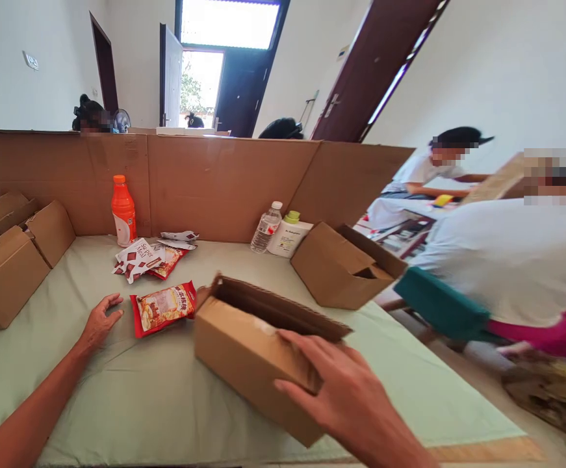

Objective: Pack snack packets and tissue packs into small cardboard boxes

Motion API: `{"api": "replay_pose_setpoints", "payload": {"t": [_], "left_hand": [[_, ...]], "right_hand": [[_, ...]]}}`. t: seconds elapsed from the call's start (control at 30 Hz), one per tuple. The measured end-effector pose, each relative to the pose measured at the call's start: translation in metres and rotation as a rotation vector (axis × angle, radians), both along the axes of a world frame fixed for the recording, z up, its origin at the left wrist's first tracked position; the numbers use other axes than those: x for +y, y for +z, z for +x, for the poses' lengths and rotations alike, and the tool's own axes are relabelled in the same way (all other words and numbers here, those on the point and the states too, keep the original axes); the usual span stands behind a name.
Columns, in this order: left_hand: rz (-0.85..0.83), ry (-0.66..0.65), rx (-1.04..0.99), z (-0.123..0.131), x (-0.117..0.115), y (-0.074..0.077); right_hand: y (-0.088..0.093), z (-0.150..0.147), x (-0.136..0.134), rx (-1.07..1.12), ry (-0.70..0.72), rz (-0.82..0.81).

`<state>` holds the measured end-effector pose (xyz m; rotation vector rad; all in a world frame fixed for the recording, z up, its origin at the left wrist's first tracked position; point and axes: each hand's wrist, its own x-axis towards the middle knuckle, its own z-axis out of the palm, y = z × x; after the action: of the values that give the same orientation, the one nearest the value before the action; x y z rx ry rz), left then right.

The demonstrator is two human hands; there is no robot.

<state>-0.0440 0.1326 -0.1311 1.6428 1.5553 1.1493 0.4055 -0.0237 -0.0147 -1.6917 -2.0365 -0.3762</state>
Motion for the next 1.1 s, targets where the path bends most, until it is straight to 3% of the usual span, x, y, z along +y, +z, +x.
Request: {"api": "replay_pose_setpoints", "payload": {"t": [0.1, 0.17, 0.43, 0.7, 0.9, 1.1], "left_hand": [[-0.047, -0.011, -0.15, -0.011, -0.019, 0.008], [-0.074, -0.011, -0.24, -0.02, -0.035, 0.014], [-0.154, 0.061, -0.544, -0.05, -0.09, 0.031], [-0.138, -0.061, -0.659, -0.047, -0.13, 0.04], [-0.051, -0.175, -0.596, -0.059, -0.145, 0.052], [-0.052, -0.187, -0.594, -0.058, -0.142, 0.047]], "right_hand": [[0.01, -0.044, 0.004, -0.011, 0.226, 0.058], [0.016, -0.061, 0.006, -0.003, 0.288, 0.095], [0.037, -0.08, -0.005, 0.068, 0.491, 0.043], [0.023, -0.146, 0.0, 0.198, 0.608, 0.058], [0.018, -0.183, 0.016, 0.237, 0.675, 0.099], [0.026, -0.187, 0.009, 0.213, 0.713, 0.309]]}}
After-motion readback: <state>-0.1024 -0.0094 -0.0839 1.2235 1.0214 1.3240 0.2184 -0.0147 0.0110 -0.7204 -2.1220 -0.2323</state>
